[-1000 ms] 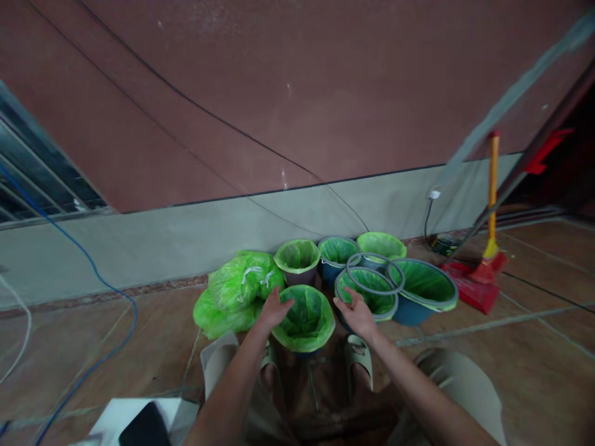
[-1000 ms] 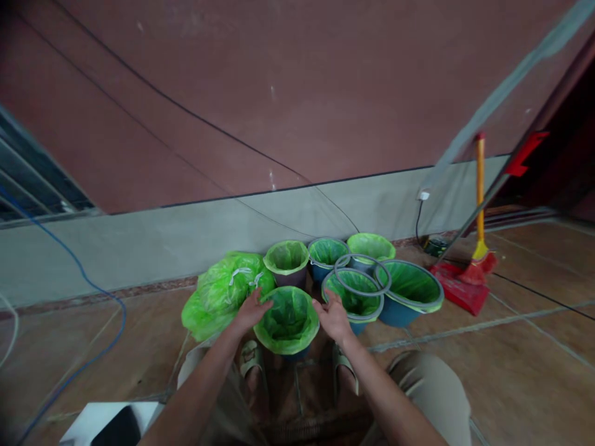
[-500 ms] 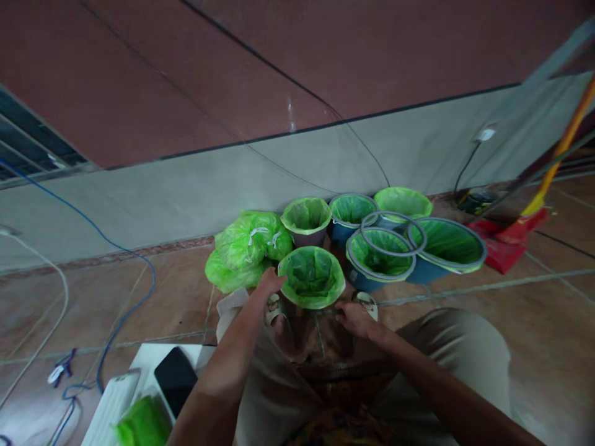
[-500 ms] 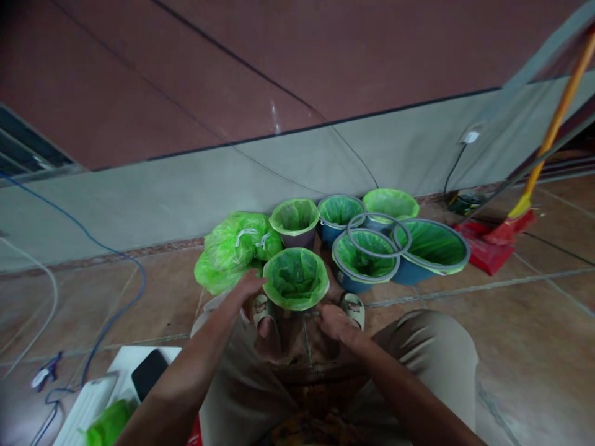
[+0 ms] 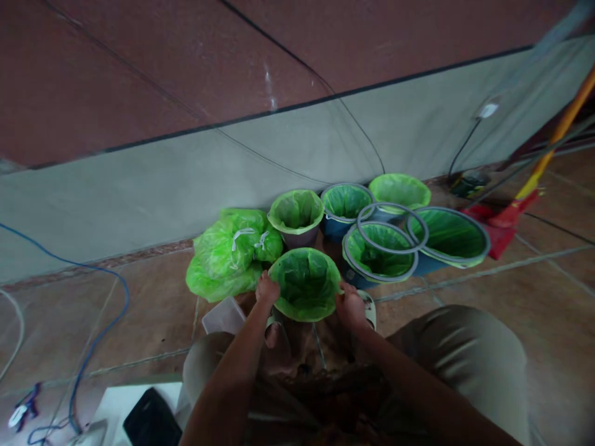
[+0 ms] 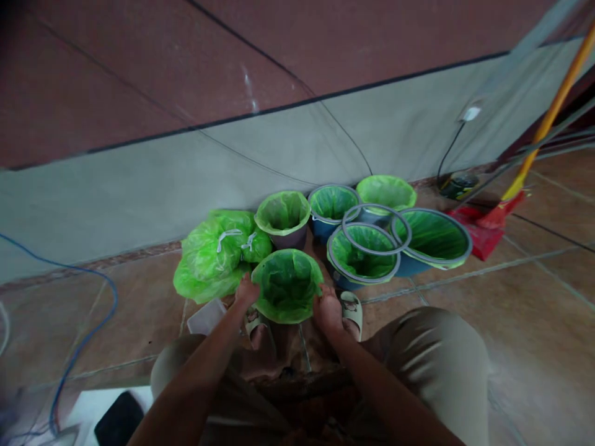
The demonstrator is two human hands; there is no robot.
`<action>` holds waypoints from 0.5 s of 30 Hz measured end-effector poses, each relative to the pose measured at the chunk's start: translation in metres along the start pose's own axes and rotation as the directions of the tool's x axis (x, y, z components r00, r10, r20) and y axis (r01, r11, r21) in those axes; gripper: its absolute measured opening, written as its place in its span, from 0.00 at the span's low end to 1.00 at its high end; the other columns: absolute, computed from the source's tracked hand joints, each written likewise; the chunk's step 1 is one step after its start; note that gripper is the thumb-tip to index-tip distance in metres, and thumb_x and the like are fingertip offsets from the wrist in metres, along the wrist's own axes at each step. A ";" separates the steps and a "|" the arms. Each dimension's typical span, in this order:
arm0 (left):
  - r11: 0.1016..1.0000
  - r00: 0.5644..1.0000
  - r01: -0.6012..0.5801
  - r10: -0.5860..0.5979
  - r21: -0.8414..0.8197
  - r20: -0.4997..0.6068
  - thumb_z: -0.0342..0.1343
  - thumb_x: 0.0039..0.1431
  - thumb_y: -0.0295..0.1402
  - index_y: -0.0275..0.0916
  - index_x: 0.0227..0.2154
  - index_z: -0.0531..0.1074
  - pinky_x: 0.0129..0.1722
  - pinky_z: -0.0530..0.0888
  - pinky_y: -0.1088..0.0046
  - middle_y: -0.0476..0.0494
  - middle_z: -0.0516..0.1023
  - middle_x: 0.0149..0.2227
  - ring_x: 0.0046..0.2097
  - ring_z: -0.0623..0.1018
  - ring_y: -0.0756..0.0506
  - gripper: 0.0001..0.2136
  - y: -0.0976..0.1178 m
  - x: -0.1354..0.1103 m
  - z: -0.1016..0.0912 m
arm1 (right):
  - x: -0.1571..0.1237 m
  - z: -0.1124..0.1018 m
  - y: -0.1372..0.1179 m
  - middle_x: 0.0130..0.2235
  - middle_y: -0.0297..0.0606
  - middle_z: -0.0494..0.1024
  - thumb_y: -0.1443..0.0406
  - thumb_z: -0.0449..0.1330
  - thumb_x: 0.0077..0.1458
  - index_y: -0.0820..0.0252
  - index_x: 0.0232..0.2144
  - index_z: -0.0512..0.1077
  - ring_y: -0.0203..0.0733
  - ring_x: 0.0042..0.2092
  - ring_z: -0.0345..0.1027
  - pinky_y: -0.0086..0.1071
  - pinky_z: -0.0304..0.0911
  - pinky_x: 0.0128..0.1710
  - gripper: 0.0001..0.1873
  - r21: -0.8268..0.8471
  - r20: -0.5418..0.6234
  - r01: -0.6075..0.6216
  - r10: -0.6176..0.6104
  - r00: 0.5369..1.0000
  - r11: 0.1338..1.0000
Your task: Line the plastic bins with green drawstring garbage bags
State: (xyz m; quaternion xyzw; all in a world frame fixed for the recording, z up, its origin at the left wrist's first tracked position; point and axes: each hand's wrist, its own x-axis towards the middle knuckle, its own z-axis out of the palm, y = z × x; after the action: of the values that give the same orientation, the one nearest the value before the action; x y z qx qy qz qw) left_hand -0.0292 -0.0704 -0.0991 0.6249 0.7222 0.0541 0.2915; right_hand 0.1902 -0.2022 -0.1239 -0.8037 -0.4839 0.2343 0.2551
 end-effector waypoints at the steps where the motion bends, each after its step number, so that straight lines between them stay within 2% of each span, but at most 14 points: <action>1: 1.000 1.000 0.005 -0.005 0.010 -0.013 0.47 0.62 0.26 0.22 0.61 0.55 0.58 0.65 0.58 0.16 0.65 0.60 0.62 0.68 0.31 0.25 0.002 0.007 0.001 | 0.008 0.000 0.001 0.51 0.54 0.75 0.67 0.49 0.58 0.70 0.52 0.68 0.50 0.53 0.70 0.39 0.63 0.53 0.22 0.008 -0.031 -0.074 0.074 0.997 0.997; 3: 0.999 0.999 0.029 -0.028 0.027 -0.038 0.46 0.64 0.29 0.24 0.63 0.53 0.60 0.63 0.59 0.19 0.62 0.63 0.64 0.65 0.33 0.26 0.006 0.021 0.006 | 0.024 0.003 0.003 0.49 0.54 0.76 0.65 0.48 0.60 0.69 0.52 0.68 0.51 0.51 0.71 0.39 0.65 0.50 0.21 0.012 -0.032 -0.188 0.188 0.982 0.982; 5: 0.998 0.998 0.060 -0.059 0.035 -0.028 0.44 0.65 0.32 0.27 0.63 0.55 0.59 0.65 0.60 0.22 0.65 0.62 0.63 0.68 0.34 0.25 0.008 0.034 0.013 | 0.035 0.010 0.005 0.49 0.55 0.76 0.64 0.50 0.60 0.70 0.52 0.67 0.51 0.51 0.72 0.38 0.65 0.49 0.21 0.003 0.015 -0.245 0.245 0.969 0.969; 9: 0.996 0.993 0.085 -0.088 0.032 0.082 0.48 0.63 0.33 0.30 0.56 0.65 0.50 0.72 0.62 0.25 0.78 0.50 0.52 0.78 0.35 0.20 0.005 0.049 0.029 | 0.041 0.029 0.006 0.51 0.58 0.75 0.68 0.53 0.57 0.73 0.58 0.61 0.53 0.50 0.72 0.38 0.66 0.47 0.27 -0.024 0.078 -0.282 0.283 0.956 0.959; 11: 0.995 0.989 0.096 -0.099 0.029 0.108 0.52 0.61 0.34 0.31 0.53 0.67 0.46 0.73 0.63 0.27 0.80 0.45 0.48 0.80 0.35 0.19 0.003 0.052 0.033 | 0.040 0.034 0.006 0.51 0.57 0.75 0.68 0.53 0.57 0.72 0.60 0.58 0.53 0.49 0.73 0.38 0.67 0.45 0.29 -0.030 0.094 -0.274 0.276 0.957 0.961; 15: 0.995 0.991 0.094 -0.095 0.008 0.093 0.54 0.60 0.38 0.31 0.54 0.66 0.46 0.73 0.63 0.27 0.79 0.47 0.51 0.79 0.35 0.22 -0.005 0.055 0.030 | 0.041 0.029 0.008 0.54 0.60 0.72 0.63 0.54 0.58 0.73 0.61 0.57 0.56 0.51 0.72 0.41 0.66 0.47 0.31 -0.045 0.086 -0.249 0.252 0.964 0.967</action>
State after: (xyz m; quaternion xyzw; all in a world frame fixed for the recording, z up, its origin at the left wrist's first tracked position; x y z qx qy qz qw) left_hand -0.0215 -0.0287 -0.1451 0.5924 0.7367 0.0095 0.3260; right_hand 0.1941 -0.1635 -0.1563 -0.8512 -0.3933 0.2928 0.1872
